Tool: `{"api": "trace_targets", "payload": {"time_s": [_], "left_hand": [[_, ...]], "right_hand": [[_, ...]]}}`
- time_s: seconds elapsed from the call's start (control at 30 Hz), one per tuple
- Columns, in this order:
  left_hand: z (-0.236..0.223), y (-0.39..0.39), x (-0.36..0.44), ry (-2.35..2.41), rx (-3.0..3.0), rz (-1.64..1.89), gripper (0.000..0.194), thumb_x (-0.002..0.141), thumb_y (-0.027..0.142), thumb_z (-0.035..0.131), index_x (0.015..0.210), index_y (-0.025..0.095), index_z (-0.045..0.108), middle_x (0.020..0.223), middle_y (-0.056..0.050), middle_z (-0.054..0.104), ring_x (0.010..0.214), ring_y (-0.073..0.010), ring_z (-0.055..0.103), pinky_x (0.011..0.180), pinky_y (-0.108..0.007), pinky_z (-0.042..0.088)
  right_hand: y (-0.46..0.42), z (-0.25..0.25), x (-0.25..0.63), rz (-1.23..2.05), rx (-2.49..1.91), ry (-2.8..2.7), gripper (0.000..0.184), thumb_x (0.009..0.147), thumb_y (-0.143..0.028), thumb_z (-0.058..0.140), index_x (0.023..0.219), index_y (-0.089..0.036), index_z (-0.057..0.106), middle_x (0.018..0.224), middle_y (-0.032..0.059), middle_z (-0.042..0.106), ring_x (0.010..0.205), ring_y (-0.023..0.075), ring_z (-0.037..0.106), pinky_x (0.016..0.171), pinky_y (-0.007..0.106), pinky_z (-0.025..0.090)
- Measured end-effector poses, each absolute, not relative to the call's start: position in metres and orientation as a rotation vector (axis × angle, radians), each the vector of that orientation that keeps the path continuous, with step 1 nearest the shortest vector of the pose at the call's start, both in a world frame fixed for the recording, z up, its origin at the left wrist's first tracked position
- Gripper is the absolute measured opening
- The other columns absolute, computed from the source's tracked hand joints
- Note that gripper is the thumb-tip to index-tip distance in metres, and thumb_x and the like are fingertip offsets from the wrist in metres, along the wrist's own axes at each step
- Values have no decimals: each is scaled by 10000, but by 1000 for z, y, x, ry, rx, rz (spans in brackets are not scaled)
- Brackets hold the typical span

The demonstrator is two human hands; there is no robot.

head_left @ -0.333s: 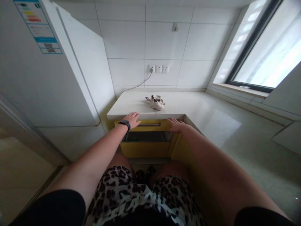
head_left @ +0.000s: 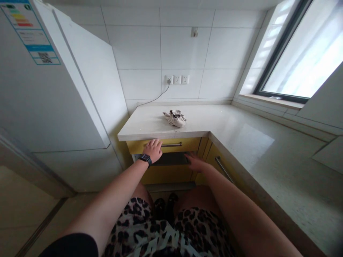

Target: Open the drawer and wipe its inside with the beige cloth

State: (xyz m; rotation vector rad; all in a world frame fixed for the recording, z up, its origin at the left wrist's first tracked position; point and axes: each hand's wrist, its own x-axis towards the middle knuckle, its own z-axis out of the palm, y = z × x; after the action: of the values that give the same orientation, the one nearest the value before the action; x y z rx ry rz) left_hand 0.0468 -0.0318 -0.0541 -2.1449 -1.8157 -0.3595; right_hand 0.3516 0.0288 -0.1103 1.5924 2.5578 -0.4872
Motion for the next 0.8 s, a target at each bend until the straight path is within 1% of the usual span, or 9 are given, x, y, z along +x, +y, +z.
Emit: {"api": "trace_targets", "payload": {"time_s": [0.1,0.17,0.23,0.37,0.47,0.53,0.63,0.73,0.8], "left_hand": [[-82,-22,41,-1990,-2108,-370,573,899,366,472,1452,216,494,1508,-117,481,1358,-302,437,1165,-445,335],[-96,-12,32,-2038,-2103,-371,579,884,357,491,1442,200,498,1476,-132,510,1329,-309,460,1151,-452,341],[-105,-2,24,-2044,-2121,-371,575,864,328,519,1424,200,509,1445,-126,536,1320,-302,464,1146,-444,335],[-110,5,19,-2042,-2133,-395,515,847,269,532,1354,183,550,1349,-119,581,1264,-289,481,1100,-431,351],[-111,-2,26,-2049,-2105,-415,479,836,272,551,1299,152,567,1273,-148,588,1217,-309,476,1076,-458,340],[-111,-13,32,-2031,-2085,-438,467,821,266,571,1273,148,572,1239,-159,583,1191,-317,468,1064,-474,326],[-113,-34,41,-1982,-2075,-505,456,813,235,577,1262,158,573,1210,-150,578,1166,-309,459,1068,-477,301],[-116,-58,47,-1991,-2047,-568,432,827,239,572,1250,151,580,1188,-145,583,1154,-307,455,1079,-480,285],[-117,-73,51,-2003,-2038,-583,432,826,244,576,1246,144,584,1172,-142,588,1142,-307,457,1089,-487,276]], "right_hand": [[21,-132,343,-628,1588,2595,905,776,-286,698,1597,-299,318,1694,142,72,1529,370,189,1184,575,242],[19,-141,338,-710,1586,2646,870,763,-245,704,1570,-301,384,1692,130,95,1514,347,255,1189,515,271],[17,-147,333,-792,1587,2708,804,767,-205,681,1536,-269,453,1685,133,139,1492,325,318,1187,462,299],[6,-153,321,-982,1579,2851,638,790,-161,613,1427,-176,585,1641,158,293,1475,293,362,1194,421,305],[-13,-152,314,-1152,1566,2942,509,829,-198,583,1332,-183,656,1580,144,416,1444,283,414,1182,443,328],[-27,-147,314,-1261,1554,2979,429,872,-249,555,1279,-192,679,1490,135,528,1357,270,515,1127,438,400],[-44,-129,321,-1388,1552,2989,362,941,-344,501,1210,-192,689,1200,105,703,1082,231,663,945,386,519],[-49,-94,330,-1556,1620,2992,338,957,-426,509,1102,-189,701,990,66,721,900,206,661,809,341,526],[-46,-66,336,-1710,1672,3003,337,945,-462,536,1043,-185,699,914,52,701,814,190,634,746,321,509]]}}
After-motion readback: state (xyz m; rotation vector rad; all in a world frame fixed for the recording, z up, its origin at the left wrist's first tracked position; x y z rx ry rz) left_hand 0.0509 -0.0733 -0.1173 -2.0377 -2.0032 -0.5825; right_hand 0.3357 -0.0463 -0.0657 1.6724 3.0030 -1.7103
